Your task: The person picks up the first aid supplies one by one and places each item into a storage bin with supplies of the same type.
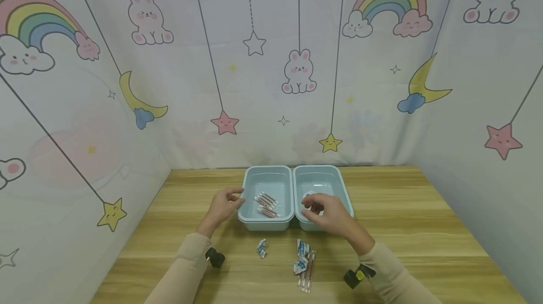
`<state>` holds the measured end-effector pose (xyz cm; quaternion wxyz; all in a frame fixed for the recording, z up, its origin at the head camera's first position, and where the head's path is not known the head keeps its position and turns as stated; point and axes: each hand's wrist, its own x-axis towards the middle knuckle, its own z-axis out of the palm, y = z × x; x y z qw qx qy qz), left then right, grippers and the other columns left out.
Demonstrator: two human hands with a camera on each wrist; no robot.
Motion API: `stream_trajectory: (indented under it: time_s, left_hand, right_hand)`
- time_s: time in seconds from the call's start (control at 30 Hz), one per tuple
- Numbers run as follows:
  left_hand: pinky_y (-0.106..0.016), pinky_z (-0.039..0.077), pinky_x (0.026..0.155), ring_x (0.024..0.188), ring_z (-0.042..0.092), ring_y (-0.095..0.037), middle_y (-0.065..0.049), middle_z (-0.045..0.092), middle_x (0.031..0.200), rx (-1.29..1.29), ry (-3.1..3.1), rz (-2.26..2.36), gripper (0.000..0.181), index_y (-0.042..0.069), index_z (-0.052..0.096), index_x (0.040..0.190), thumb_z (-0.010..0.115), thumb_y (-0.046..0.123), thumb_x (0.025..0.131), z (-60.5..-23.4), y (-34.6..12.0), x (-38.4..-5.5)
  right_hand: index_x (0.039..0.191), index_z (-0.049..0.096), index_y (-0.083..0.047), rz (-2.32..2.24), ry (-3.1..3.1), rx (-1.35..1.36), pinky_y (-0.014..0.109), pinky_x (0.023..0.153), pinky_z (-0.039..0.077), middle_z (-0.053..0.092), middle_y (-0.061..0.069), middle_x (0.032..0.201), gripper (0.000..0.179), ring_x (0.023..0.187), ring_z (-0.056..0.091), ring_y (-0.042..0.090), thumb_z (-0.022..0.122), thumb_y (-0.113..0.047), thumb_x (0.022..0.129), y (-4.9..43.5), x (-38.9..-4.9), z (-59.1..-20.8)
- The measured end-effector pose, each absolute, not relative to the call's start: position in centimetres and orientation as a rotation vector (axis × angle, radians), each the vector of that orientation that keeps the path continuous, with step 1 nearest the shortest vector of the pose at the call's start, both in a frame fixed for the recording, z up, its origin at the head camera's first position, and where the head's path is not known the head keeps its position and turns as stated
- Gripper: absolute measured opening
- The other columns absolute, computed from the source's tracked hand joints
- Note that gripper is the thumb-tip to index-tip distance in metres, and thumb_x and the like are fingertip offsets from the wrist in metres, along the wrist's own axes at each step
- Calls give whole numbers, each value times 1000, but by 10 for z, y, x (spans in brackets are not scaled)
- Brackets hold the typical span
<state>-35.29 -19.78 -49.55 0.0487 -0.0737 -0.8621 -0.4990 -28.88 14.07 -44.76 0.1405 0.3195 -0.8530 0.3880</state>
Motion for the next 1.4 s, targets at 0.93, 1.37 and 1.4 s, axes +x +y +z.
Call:
stream_trajectory:
  time_s: [0.93, 1.37, 1.4]
  left_hand:
    - [-30, 55, 65, 84, 69, -22, -18, 72, 99, -227, -2593, -1569, 37, -3, 64, 122, 71, 6, 86, -497, -198, -353]
    - [-28, 54, 63, 81, 69, -21, -17, 72, 94, -217, -2587, -1580, 37, -2, 65, 121, 72, 7, 86, -498, -197, -353]
    - [-28, 54, 63, 81, 69, -21, -17, 72, 94, -213, -2588, -1584, 37, -1, 65, 121, 72, 7, 86, -498, -197, -353]
  right_hand:
    - [105, 70, -4, 1205, -2531, 957, 29, 71, 57, 72, 8, 98, 22, 78, 61, 2, 73, -16, 87, 160, -278, -468]
    - [106, 70, -5, 1211, -2543, 967, 26, 70, 56, 72, 5, 99, 22, 79, 63, 3, 72, -18, 88, 162, -277, -476]
    - [106, 70, -5, 1214, -2543, 969, 26, 70, 56, 72, 5, 98, 22, 79, 63, 3, 72, -18, 88, 162, -277, -476]
